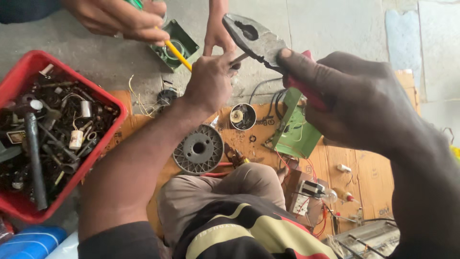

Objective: The person sits on the floor and works on a small electric motor, using pliers to grip parts while pulling the armature and fan blade from the housing. They turn the armature in their hands, fit components onto the fan wheel, and pick small parts from the cardboard-covered work area.

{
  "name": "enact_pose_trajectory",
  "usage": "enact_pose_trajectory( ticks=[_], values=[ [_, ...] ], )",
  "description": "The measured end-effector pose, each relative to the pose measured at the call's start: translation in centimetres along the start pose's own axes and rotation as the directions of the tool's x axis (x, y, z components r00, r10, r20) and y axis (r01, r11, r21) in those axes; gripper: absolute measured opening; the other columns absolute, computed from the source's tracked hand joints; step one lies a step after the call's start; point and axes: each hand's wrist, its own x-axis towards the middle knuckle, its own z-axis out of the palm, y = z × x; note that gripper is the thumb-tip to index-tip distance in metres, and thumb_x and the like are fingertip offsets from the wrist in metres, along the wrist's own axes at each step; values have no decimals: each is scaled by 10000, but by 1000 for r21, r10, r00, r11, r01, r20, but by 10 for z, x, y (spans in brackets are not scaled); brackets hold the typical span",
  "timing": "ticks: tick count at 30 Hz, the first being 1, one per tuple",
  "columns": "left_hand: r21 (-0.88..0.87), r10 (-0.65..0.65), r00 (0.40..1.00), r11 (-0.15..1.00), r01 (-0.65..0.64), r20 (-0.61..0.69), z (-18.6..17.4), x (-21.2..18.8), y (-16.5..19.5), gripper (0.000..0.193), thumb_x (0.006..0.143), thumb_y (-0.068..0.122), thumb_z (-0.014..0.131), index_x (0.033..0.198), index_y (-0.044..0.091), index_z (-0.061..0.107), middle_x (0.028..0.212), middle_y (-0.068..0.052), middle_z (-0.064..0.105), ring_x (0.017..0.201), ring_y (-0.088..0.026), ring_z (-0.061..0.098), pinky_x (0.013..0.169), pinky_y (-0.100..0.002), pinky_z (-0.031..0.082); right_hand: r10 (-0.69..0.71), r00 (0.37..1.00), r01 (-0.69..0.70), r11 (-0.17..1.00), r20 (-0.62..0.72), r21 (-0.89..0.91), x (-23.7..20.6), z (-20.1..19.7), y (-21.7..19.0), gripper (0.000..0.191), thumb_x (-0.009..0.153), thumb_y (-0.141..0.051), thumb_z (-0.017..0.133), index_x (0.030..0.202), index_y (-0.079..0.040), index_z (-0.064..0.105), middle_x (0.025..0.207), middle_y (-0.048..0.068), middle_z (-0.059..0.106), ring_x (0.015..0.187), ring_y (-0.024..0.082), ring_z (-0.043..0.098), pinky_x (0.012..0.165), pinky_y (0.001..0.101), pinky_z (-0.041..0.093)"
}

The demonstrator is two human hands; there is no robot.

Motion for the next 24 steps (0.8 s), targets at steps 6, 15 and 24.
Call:
enact_pose_trajectory(
  ticks=[6,15,24],
  values=[
    [-111,-67,997,991,69,26,6,-3,-6,181,879,-107,696,1031,-9,683,866,-141,758,810,-251,779,702,-362,621,22,1000,-22,1000,-15,9,2,2,-2,713,790,-34,772,1467,-171,594,845,114,666,689,284,642,618,421,524],
    [-29,-67,997,997,68,39,9,2,-11,143,874,-93,719,989,-15,686,869,-156,763,807,-269,772,709,-366,618,34,999,-34,999,36,10,-1,15,19,779,774,-22,765,1514,-199,599,863,95,664,703,265,645,648,414,534],
    [8,-86,996,996,86,25,16,8,-24,195,876,-70,685,1056,5,702,848,-153,758,787,-284,766,698,-387,611,-36,959,78,988,-283,137,37,-20,-14,702,773,-25,788,1438,-82,573,927,105,685,783,227,674,699,383,553]
  ],
)
